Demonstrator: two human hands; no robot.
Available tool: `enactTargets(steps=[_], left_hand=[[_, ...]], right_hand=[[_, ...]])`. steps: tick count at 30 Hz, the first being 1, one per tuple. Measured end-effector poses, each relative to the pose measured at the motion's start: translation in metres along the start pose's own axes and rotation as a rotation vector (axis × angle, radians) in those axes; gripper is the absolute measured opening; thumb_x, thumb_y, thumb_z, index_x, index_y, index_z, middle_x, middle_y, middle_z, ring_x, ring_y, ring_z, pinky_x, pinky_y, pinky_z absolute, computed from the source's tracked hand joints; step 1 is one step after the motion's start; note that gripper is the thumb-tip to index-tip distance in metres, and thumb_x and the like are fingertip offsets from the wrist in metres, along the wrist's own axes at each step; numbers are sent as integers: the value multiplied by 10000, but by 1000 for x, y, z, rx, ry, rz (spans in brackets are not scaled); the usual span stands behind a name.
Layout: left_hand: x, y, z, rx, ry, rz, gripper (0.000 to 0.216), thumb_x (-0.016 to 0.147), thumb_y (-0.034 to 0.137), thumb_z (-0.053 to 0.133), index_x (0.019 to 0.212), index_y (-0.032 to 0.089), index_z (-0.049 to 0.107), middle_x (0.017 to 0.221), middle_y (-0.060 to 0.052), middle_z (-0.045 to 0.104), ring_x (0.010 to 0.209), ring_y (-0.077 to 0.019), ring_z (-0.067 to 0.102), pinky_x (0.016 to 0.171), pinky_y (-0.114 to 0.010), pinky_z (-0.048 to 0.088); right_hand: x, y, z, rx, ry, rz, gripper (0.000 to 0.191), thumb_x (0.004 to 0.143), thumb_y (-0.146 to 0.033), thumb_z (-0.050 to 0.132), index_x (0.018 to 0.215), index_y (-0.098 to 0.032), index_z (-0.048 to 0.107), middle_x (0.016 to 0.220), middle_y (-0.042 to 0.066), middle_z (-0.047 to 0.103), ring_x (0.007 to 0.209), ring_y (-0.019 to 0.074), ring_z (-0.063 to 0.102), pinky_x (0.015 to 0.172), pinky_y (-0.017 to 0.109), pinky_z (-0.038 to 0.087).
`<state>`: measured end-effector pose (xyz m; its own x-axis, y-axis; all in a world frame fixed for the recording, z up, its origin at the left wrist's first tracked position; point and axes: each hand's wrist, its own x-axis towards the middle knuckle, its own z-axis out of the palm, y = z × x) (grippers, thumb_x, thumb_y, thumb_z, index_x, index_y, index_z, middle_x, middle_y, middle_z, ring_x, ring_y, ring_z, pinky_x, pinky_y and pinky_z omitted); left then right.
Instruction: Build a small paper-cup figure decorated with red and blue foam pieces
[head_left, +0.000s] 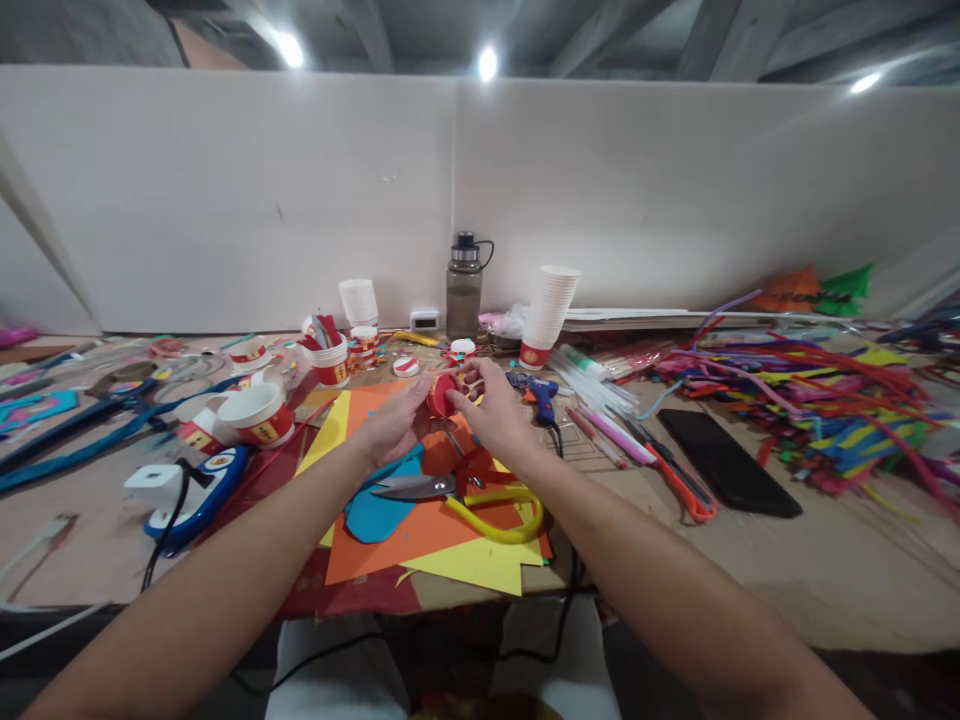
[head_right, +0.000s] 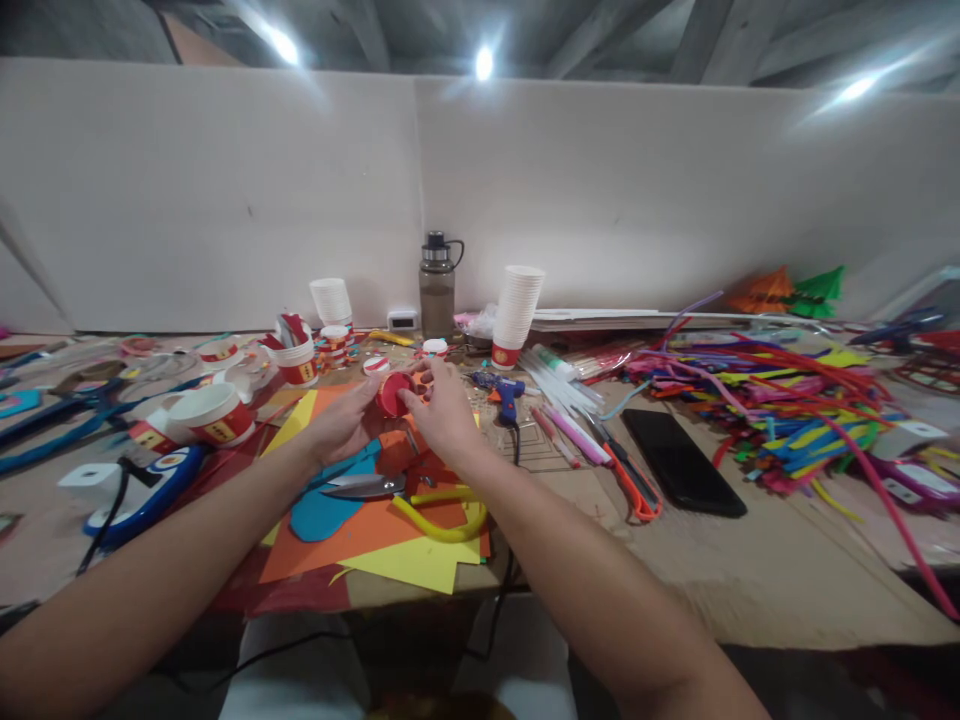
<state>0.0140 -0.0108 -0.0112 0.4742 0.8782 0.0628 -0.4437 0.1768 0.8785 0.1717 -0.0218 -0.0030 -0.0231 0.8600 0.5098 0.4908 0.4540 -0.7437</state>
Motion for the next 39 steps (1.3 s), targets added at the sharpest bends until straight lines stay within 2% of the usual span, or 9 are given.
enactTargets(steps=[3, 7, 12, 24, 28, 32, 35, 37, 39], left_hand=[[2, -2, -1, -36, 46, -5, 352, 938, 420, 501, 1084, 146, 666, 959, -95, 698, 864, -163, 656, 753, -292, 575], [3, -3, -4, -45, 65, -2, 344, 930, 425, 516, 1037, 133, 664, 907, -84, 701, 812, -156, 659, 728, -293, 579], [3, -4, -4, -45, 71, 6, 324, 931, 414, 520, 1068, 153, 654, 882, -62, 702, 749, -137, 653, 679, -269, 576], [4, -3, -8, -37, 51, 24, 286, 902, 389, 581, 1063, 166, 658, 909, -54, 705, 713, -115, 648, 641, -232, 561], [3, 0, -7, -1, 59, 25, 310, 900, 393, 576, 1097, 168, 658, 946, -69, 713, 740, -135, 667, 593, -220, 542], [1, 4, -7, 48, 28, -40, 318, 883, 398, 589, 1062, 147, 668, 920, -93, 723, 725, -173, 688, 553, -235, 529], [-1, 8, -9, 70, 20, -89, 261, 868, 354, 608, 977, 128, 680, 900, -107, 730, 730, -187, 697, 579, -245, 539], [-1, 10, -12, 87, 36, -122, 249, 868, 331, 603, 988, 127, 679, 910, -117, 734, 720, -194, 702, 547, -239, 529], [1, 12, -16, 91, 72, -152, 293, 885, 349, 577, 1052, 126, 669, 917, -132, 738, 711, -198, 706, 551, -249, 535]], right_hand=[[-1, -1, -2, -66, -19, -146, 386, 812, -151, 625, 1187, -232, 585, 1087, 76, 519, 973, 188, 556, 848, 349, 504], [-1, 1, -4, -151, -49, -278, 311, 828, -128, 610, 1120, -225, 652, 1071, 81, 544, 1045, 215, 526, 943, 392, 459], [0, 1, -6, -244, -28, -357, 300, 823, -175, 652, 1117, -230, 671, 1110, 81, 593, 1055, 232, 521, 949, 406, 433], [2, 0, -9, -296, -22, -399, 220, 862, -223, 627, 1067, -226, 708, 1147, 85, 660, 1062, 247, 532, 952, 429, 417], [5, -2, -12, -242, -25, -371, 140, 826, -223, 675, 965, -209, 685, 1075, 79, 669, 1035, 235, 550, 933, 407, 412], [10, -4, -18, -161, -140, -309, 72, 811, -189, 673, 807, -202, 602, 983, 47, 660, 993, 210, 568, 922, 377, 391], [13, -7, -23, -108, -252, -328, 75, 829, -183, 633, 794, -208, 571, 944, 24, 645, 979, 195, 561, 931, 367, 378], [16, -9, -28, -87, -239, -351, 62, 824, -200, 632, 797, -205, 577, 966, 29, 630, 1012, 198, 548, 957, 377, 362], [20, -8, -33, -24, -171, -300, 67, 814, -232, 632, 796, -204, 574, 944, 26, 616, 981, 195, 556, 929, 369, 387]])
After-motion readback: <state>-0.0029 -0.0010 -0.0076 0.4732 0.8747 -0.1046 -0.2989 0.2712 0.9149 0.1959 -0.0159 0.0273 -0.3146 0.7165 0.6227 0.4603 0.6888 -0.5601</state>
